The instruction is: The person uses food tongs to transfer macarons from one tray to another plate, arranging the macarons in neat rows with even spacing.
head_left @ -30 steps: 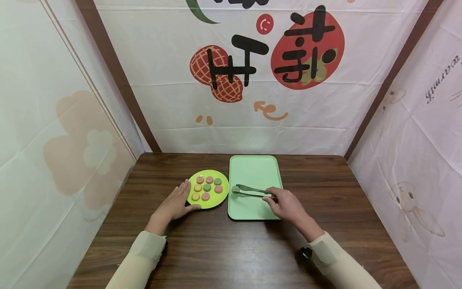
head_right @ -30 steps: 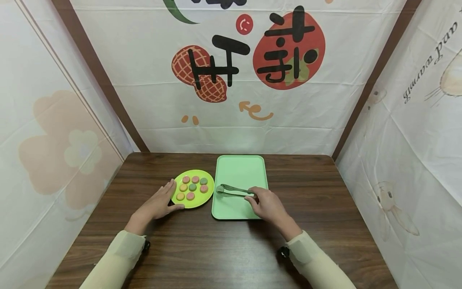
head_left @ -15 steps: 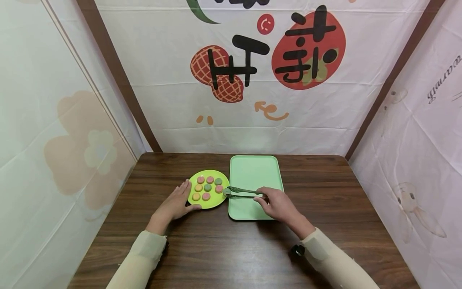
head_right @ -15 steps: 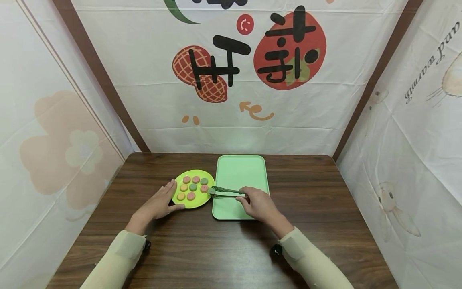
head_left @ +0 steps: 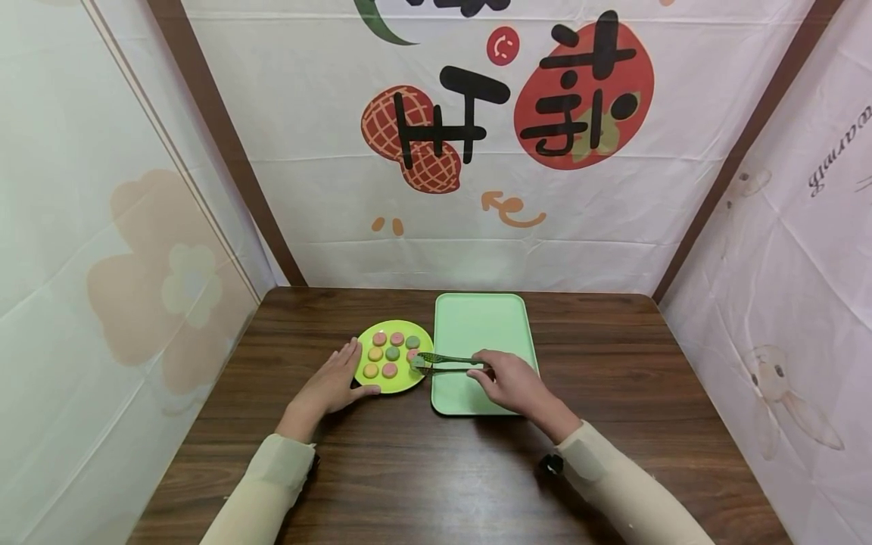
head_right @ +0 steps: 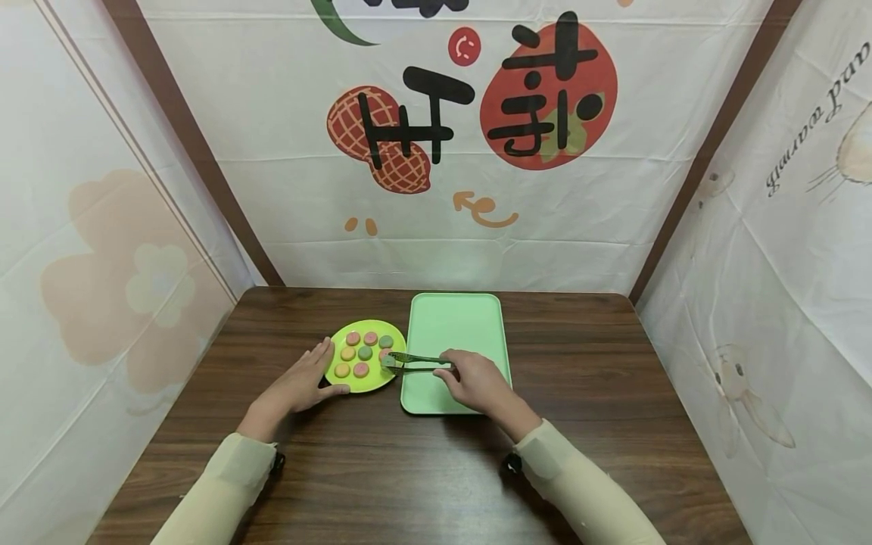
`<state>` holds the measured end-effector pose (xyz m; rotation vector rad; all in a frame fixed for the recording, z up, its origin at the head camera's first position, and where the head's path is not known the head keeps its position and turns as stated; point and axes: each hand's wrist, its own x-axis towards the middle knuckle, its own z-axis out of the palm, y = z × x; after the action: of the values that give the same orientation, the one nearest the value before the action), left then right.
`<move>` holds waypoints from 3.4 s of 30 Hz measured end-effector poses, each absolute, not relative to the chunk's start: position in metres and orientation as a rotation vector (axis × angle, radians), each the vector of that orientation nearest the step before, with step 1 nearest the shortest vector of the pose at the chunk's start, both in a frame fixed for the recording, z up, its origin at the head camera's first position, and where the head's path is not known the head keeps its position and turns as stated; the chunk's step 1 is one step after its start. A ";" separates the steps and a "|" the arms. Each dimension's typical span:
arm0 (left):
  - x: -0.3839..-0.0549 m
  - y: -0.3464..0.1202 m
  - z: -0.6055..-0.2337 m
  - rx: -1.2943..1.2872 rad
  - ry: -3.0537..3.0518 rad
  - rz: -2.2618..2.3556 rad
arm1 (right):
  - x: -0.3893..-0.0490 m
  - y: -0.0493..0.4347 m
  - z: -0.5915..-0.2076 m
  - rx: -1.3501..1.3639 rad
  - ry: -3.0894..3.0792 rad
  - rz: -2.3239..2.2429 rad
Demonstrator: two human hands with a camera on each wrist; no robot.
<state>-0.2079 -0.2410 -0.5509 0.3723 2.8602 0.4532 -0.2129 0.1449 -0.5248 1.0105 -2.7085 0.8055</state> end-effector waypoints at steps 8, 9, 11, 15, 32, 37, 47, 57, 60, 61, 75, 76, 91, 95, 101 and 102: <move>-0.207 -0.241 -0.551 0.370 2.845 0.454 | -0.219 0.137 -0.524 1.023 -2.736 0.765; -0.207 -0.241 -0.551 0.373 2.847 0.454 | -0.219 0.136 -0.524 1.026 -2.739 0.764; -0.207 -0.241 -0.551 0.372 2.851 0.454 | -0.220 0.135 -0.524 1.040 -2.744 0.757; -0.208 -0.241 -0.551 0.363 2.851 0.459 | -0.223 0.133 -0.522 1.068 -2.751 0.757; -0.208 -0.241 -0.552 0.371 2.857 0.460 | -0.235 0.121 -0.507 1.077 -2.839 0.703; -0.208 -0.240 -0.553 0.375 2.860 0.467 | -0.237 0.116 -0.499 1.079 -2.885 0.703; -0.208 -0.242 -0.554 0.370 2.851 0.459 | -0.238 0.110 -0.493 1.062 -2.944 0.677; -0.208 -0.240 -0.551 0.370 2.853 0.452 | -0.237 0.107 -0.491 1.047 -2.962 0.670; -0.207 -0.240 -0.549 0.369 2.852 0.459 | -0.237 0.107 -0.490 1.051 -2.960 0.673; -0.207 -0.240 -0.549 0.367 2.850 0.459 | -0.237 0.107 -0.490 1.053 -2.960 0.672; -0.207 -0.239 -0.550 0.378 2.855 0.460 | -0.234 0.110 -0.491 1.045 -2.975 0.677; -0.207 -0.239 -0.550 0.375 2.853 0.461 | -0.234 0.110 -0.492 1.041 -2.978 0.677; -0.208 -0.239 -0.554 0.381 2.859 0.472 | -0.233 0.123 -0.496 0.987 -2.894 0.737; -0.208 -0.240 -0.553 0.375 2.863 0.479 | -0.231 0.130 -0.500 0.947 -2.895 0.778; -0.208 -0.241 -0.555 0.367 2.864 0.477 | -0.227 0.144 -0.505 0.882 -2.849 0.873; -0.208 -0.241 -0.556 0.365 2.864 0.477 | -0.226 0.147 -0.506 0.869 -2.837 0.883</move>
<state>-0.2075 -0.2409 -0.5556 0.3653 2.8643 0.4770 -0.2263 0.1466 -0.5056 0.8694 -2.8366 0.8825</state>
